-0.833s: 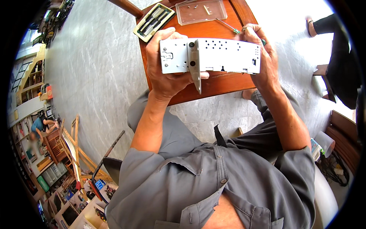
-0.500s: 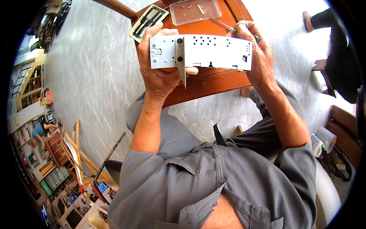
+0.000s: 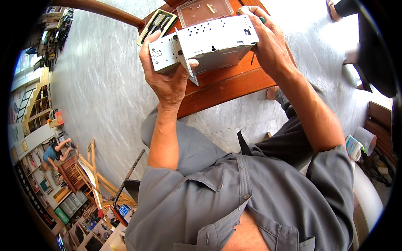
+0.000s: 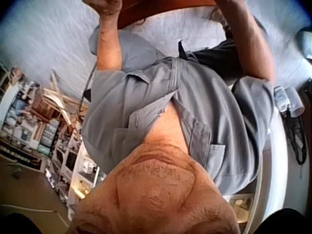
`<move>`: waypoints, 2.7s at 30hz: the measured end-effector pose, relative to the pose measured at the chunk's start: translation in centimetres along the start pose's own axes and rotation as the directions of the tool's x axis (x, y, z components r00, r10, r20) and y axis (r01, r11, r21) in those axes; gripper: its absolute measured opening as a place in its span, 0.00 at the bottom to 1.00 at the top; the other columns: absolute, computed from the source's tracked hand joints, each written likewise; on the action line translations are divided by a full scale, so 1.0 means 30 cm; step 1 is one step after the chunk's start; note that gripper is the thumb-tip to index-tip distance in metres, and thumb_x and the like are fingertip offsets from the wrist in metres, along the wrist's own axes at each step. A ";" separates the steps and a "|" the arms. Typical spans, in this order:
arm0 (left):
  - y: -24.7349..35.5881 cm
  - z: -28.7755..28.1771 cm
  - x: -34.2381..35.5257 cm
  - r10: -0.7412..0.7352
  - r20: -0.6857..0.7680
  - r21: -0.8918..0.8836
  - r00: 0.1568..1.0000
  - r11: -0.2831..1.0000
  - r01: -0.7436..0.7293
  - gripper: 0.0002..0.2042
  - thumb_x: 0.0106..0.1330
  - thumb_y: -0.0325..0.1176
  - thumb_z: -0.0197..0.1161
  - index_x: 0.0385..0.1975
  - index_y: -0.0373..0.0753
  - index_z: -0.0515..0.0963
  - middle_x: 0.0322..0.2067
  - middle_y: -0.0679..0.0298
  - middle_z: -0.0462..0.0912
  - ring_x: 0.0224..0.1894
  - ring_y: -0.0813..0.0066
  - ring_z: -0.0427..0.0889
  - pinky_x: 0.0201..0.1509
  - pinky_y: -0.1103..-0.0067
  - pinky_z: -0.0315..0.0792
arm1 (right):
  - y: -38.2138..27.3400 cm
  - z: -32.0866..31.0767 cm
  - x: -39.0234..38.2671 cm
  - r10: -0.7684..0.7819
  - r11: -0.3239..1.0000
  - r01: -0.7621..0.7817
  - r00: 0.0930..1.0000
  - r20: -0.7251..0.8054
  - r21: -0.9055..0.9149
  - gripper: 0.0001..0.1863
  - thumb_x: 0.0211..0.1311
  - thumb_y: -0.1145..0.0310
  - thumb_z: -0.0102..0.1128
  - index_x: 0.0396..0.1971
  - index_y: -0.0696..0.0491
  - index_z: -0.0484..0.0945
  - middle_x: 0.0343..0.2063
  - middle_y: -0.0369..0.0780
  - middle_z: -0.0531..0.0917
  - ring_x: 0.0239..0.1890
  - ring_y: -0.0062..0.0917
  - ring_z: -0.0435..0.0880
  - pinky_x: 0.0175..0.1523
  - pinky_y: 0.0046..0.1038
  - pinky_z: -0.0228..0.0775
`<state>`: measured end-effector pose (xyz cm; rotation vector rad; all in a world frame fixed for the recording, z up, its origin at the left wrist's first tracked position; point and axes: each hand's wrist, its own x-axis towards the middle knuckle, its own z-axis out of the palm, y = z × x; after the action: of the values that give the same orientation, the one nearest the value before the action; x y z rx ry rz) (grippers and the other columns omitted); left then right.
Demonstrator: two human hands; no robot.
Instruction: The person uses a screwdriver to remove screws from the casing of a white electronic device. They then use a small metal tool to adjust internal components and a knob on the device's faceplate. The person continues to manipulate the device and its parts on a wooden table.
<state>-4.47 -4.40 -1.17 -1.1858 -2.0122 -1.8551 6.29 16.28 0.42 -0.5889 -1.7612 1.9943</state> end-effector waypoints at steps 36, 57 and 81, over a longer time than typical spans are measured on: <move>-0.067 -0.095 0.060 -0.641 -0.032 -0.568 0.766 0.643 0.514 0.36 0.69 0.62 0.64 0.64 0.36 0.70 0.58 0.58 0.77 0.61 0.66 0.77 0.65 0.68 0.75 | -0.016 -0.066 0.120 0.151 0.922 -0.223 0.960 0.237 0.317 0.12 0.75 0.57 0.62 0.41 0.52 0.79 0.34 0.36 0.86 0.23 0.11 0.70 0.25 0.15 0.61; -0.190 -0.062 0.062 -0.430 0.142 -0.546 0.892 0.717 0.433 0.34 0.76 0.67 0.39 0.67 0.46 0.67 0.57 0.62 0.82 0.55 0.71 0.86 0.54 0.73 0.86 | -0.122 0.047 -0.066 -0.080 0.983 0.003 0.908 0.412 0.184 0.14 0.74 0.56 0.63 0.40 0.52 0.80 0.28 0.26 0.79 0.24 0.06 0.66 0.26 0.14 0.56; -0.152 -0.048 0.049 -0.445 0.220 -0.769 0.868 0.469 0.435 0.29 0.78 0.59 0.40 0.64 0.41 0.68 0.50 0.58 0.83 0.46 0.69 0.87 0.44 0.74 0.87 | -0.140 0.065 -0.108 -0.205 0.966 0.093 0.842 0.499 0.240 0.15 0.75 0.57 0.63 0.42 0.55 0.80 0.33 0.31 0.83 0.28 0.07 0.70 0.32 0.15 0.63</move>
<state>-8.89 -4.66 -3.50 -0.7584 -1.5277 -3.2577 7.99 13.33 4.94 0.1832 -1.7734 2.3281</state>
